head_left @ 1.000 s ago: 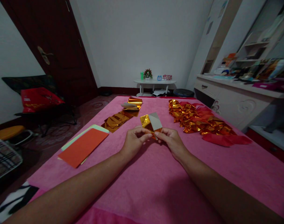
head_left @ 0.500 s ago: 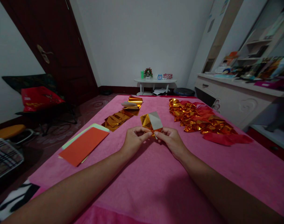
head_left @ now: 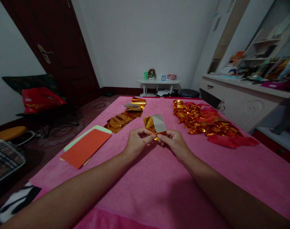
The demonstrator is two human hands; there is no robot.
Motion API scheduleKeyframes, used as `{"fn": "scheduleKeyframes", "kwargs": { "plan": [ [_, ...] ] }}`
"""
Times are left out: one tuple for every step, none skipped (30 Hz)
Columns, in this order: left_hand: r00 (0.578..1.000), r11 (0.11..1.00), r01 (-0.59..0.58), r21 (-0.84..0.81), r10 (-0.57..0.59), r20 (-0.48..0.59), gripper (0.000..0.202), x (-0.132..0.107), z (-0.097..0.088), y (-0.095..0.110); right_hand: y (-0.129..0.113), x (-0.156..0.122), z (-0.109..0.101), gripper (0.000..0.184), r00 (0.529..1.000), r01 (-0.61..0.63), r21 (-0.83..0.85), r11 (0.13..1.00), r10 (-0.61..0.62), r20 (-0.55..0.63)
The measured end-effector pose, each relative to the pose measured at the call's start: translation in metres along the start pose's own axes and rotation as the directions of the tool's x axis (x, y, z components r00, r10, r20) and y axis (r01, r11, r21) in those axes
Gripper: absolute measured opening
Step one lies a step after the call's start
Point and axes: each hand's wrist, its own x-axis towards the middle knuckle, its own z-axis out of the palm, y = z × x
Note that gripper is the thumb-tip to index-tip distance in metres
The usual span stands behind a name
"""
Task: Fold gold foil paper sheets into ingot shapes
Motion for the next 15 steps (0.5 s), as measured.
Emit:
{"fn": "scheduleKeyframes", "kwargs": {
  "plan": [
    [1.0,1.0,-0.006,0.005,0.006,-0.004,0.016,0.0001,0.0002,0.0003,0.0001,0.0,0.0001,0.026,1.0,0.003,0.001,1.0,-0.003,0.005],
    [1.0,1.0,-0.016,0.008,0.016,-0.006,0.016,0.0001,0.0002,0.0005,0.0,-0.0002,0.0003,0.026,1.0,0.006,0.002,1.0,-0.006,0.01],
    [1.0,1.0,-0.029,0.007,0.03,-0.007,0.016,0.0002,0.0002,0.0005,0.0,-0.0004,0.0005,0.025,1.0,0.009,0.002,1.0,-0.01,0.019],
    [0.999,0.999,-0.043,0.003,0.043,-0.005,0.017,0.0004,0.0001,0.0004,-0.0001,-0.0006,0.0008,0.025,0.999,0.013,0.0,1.0,-0.013,0.029],
    [0.998,0.998,-0.056,-0.002,0.056,-0.003,0.017,0.0007,0.0,0.0002,-0.0001,-0.0008,0.0009,0.024,0.999,0.018,-0.007,1.0,-0.017,0.041],
    [0.998,0.998,-0.067,-0.009,0.067,0.0,0.018,0.001,-0.0002,-0.0002,-0.0001,-0.001,0.0011,0.024,0.998,0.024,-0.015,1.0,-0.024,0.053],
    [0.997,0.997,-0.076,-0.018,0.076,0.005,0.019,0.0014,-0.0003,-0.0007,-0.0001,-0.0011,0.0011,0.023,0.998,0.032,-0.025,0.999,-0.031,0.062],
    [0.996,0.996,-0.083,-0.029,0.083,0.011,0.019,0.0018,-0.0005,-0.0014,0.0001,-0.0011,0.001,0.022,0.997,0.039,-0.033,0.999,-0.037,0.07],
    [0.996,0.995,-0.089,-0.044,0.089,0.017,0.02,0.0022,-0.0006,-0.0021,0.0002,-0.0011,0.001,0.022,0.996,0.046,-0.04,0.998,-0.042,0.074],
    [0.995,0.994,-0.092,-0.062,0.093,0.024,0.021,0.0025,-0.0007,-0.0028,0.0003,-0.0011,0.0009,0.022,0.996,0.05,-0.047,0.998,-0.046,0.075],
    [0.995,0.992,-0.095,-0.085,0.098,0.033,0.023,0.0028,-0.0007,-0.0034,0.0002,-0.0012,0.0009,0.021,0.996,0.053,-0.053,0.997,-0.049,0.074],
    [0.994,0.989,-0.097,-0.111,0.102,0.041,0.027,0.0029,-0.0008,-0.0038,0.0001,-0.0013,0.0011,0.021,0.996,0.055,-0.059,0.997,-0.051,0.074],
    [0.993,0.986,-0.097,-0.135,0.104,0.049,0.032,0.0029,-0.0008,-0.0041,-0.0002,-0.0015,0.0013,0.021,0.996,0.057,-0.065,0.996,-0.052,0.075],
    [0.993,0.984,-0.094,-0.154,0.103,0.057,0.037,0.003,-0.0008,-0.0042,-0.0007,-0.0018,0.0016,0.021,0.996,0.059,-0.07,0.996,-0.053,0.076],
    [0.993,0.982,-0.09,-0.165,0.102,0.06,0.04,0.003,-0.0007,-0.0041,-0.0012,-0.0021,0.002,0.021,0.995,0.061,-0.072,0.996,-0.055,0.078]
  ]
}}
